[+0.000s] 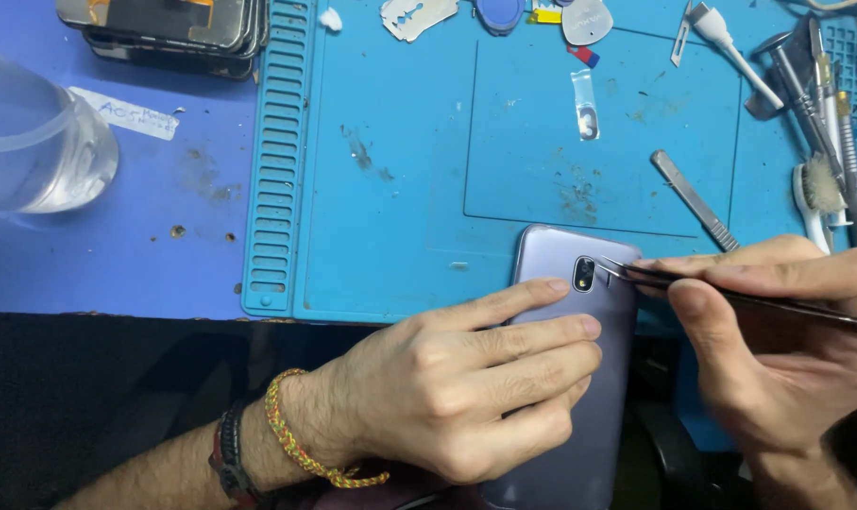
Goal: Repairing the camera lens area of a smartphone using tweezers and a prying tool
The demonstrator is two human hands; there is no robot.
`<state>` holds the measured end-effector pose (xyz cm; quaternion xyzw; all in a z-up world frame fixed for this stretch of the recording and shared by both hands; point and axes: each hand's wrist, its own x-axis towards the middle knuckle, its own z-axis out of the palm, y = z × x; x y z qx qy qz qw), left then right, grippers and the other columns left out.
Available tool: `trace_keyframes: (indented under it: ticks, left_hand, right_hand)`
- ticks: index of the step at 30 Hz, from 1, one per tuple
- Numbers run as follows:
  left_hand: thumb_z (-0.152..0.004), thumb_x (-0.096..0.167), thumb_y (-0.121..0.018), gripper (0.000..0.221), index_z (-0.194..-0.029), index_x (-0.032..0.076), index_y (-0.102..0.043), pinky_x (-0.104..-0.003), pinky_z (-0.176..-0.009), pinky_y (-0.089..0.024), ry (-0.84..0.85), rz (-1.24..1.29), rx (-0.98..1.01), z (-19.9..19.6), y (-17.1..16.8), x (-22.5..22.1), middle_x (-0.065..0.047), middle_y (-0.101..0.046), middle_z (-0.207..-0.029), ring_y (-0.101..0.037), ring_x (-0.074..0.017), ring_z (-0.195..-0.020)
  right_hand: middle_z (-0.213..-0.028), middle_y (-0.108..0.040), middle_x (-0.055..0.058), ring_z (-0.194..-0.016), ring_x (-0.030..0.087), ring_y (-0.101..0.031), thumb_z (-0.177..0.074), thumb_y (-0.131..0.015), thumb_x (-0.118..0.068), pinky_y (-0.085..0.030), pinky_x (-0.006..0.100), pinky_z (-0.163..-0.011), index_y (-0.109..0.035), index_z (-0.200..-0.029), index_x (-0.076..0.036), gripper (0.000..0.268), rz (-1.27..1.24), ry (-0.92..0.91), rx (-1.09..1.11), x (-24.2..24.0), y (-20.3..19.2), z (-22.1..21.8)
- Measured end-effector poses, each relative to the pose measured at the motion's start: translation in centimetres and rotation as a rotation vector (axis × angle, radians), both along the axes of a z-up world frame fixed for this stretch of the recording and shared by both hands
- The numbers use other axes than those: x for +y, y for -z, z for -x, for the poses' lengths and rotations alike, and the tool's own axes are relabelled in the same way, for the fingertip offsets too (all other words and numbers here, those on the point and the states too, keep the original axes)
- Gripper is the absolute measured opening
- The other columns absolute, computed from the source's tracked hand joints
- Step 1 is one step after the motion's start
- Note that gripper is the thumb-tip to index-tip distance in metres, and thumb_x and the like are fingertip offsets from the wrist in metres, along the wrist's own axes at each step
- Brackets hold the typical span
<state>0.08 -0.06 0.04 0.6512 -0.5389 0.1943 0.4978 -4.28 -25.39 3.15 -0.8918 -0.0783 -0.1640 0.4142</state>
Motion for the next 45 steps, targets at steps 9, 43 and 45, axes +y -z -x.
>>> trace_keyframes:
  ticks: [9,43,45]
  left_hand:
    - [-0.109,-0.01,-0.06,0.02,-0.092,-0.007,-0.071,-0.059,-0.113,-0.064,-0.016,0.01,-0.005,-0.1,-0.1,0.0,-0.025,-0.073,-0.108,-0.075,-0.0381,-0.115]
    - [-0.11,-0.009,-0.06,0.02,-0.094,-0.007,-0.071,-0.059,-0.113,-0.063,-0.016,0.002,0.002,0.0,0.0,0.1,-0.025,-0.074,-0.109,-0.075,-0.0383,-0.115]
    - [-0.11,-0.009,-0.06,0.02,-0.093,-0.007,-0.071,-0.058,-0.113,-0.063,-0.02,0.005,-0.004,0.0,0.0,0.1,-0.025,-0.074,-0.109,-0.075,-0.0382,-0.115]
  right_hand:
    - [-0.102,-0.073,0.03,-0.097,0.038,-0.082,-0.105,-0.068,0.012,-0.066,0.039,-0.088,-0.058,-0.099,0.016,0.013,0.132,-0.019,0.094,1.8,-2.1,-1.0]
    - [-0.098,-0.072,0.025,-0.093,0.03,-0.081,-0.101,-0.068,0.009,-0.068,0.034,-0.087,-0.055,-0.102,0.009,0.013,0.038,-0.057,0.198,1.5,-2.7,-1.8]
    - [-0.095,-0.067,0.025,-0.093,0.032,-0.082,-0.101,-0.067,0.012,-0.073,0.036,-0.089,-0.047,-0.106,0.006,0.022,-0.069,-0.08,0.168,1.3,-2.2,-1.7]
